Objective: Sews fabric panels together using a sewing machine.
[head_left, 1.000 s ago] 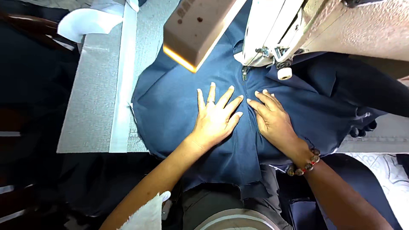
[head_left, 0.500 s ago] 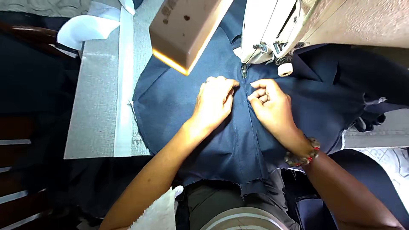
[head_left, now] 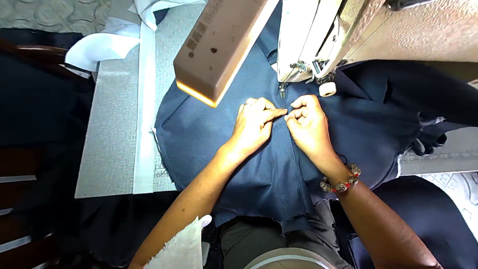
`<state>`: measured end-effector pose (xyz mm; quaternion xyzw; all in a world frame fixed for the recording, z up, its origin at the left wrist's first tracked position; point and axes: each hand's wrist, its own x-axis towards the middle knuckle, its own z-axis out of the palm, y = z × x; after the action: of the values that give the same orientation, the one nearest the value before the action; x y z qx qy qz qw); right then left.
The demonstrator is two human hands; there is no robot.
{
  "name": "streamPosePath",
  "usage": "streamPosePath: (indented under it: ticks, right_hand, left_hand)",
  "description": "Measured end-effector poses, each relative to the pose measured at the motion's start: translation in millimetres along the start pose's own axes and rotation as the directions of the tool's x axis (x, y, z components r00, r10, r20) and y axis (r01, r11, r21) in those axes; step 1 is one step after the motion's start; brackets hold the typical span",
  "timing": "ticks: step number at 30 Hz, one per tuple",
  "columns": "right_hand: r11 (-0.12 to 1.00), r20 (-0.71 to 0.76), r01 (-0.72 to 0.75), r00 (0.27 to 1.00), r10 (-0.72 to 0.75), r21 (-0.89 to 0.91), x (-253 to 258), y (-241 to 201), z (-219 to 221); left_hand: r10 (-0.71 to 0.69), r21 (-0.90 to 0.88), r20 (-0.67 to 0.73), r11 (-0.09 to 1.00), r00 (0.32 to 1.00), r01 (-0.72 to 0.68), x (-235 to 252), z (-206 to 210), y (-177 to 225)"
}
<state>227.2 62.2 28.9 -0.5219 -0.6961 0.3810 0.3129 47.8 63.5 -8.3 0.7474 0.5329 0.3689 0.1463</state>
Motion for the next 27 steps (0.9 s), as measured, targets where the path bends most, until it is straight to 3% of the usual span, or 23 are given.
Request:
streamPosePath:
  ticks: [6, 10, 12, 15, 27]
  right_hand:
    - [0.986, 0.067, 0.088, 0.995, -0.079, -0.142, 3, -4, -13]
    - [0.881, 0.106, 0.362, 0.932, -0.346, -0.305, 12, 15, -26]
    - [0.803, 0.132, 0.426, 0.902, -0.411, -0.415, 17, 29, -25]
    - [0.748, 0.135, 0.45, 0.885, -0.445, -0.488, 12, 43, -19]
    - [0.735, 0.148, 0.476, 0.872, -0.467, -0.484, 15, 50, -18]
  left_hand:
    - [-0.015, 0.156, 0.148, 0.988, 0.989, -0.009, 3, -6, 19]
    - [-0.031, 0.242, 0.192, 0.97, 0.981, -0.017, -4, -6, 29]
    - [-0.02, 0.236, 0.171, 0.972, 0.985, -0.021, -8, -4, 26]
    - [0.006, 0.194, 0.124, 0.981, 0.992, -0.03, -13, -1, 20]
    - [0.036, 0.213, 0.118, 0.975, 0.992, -0.061, -11, -1, 15]
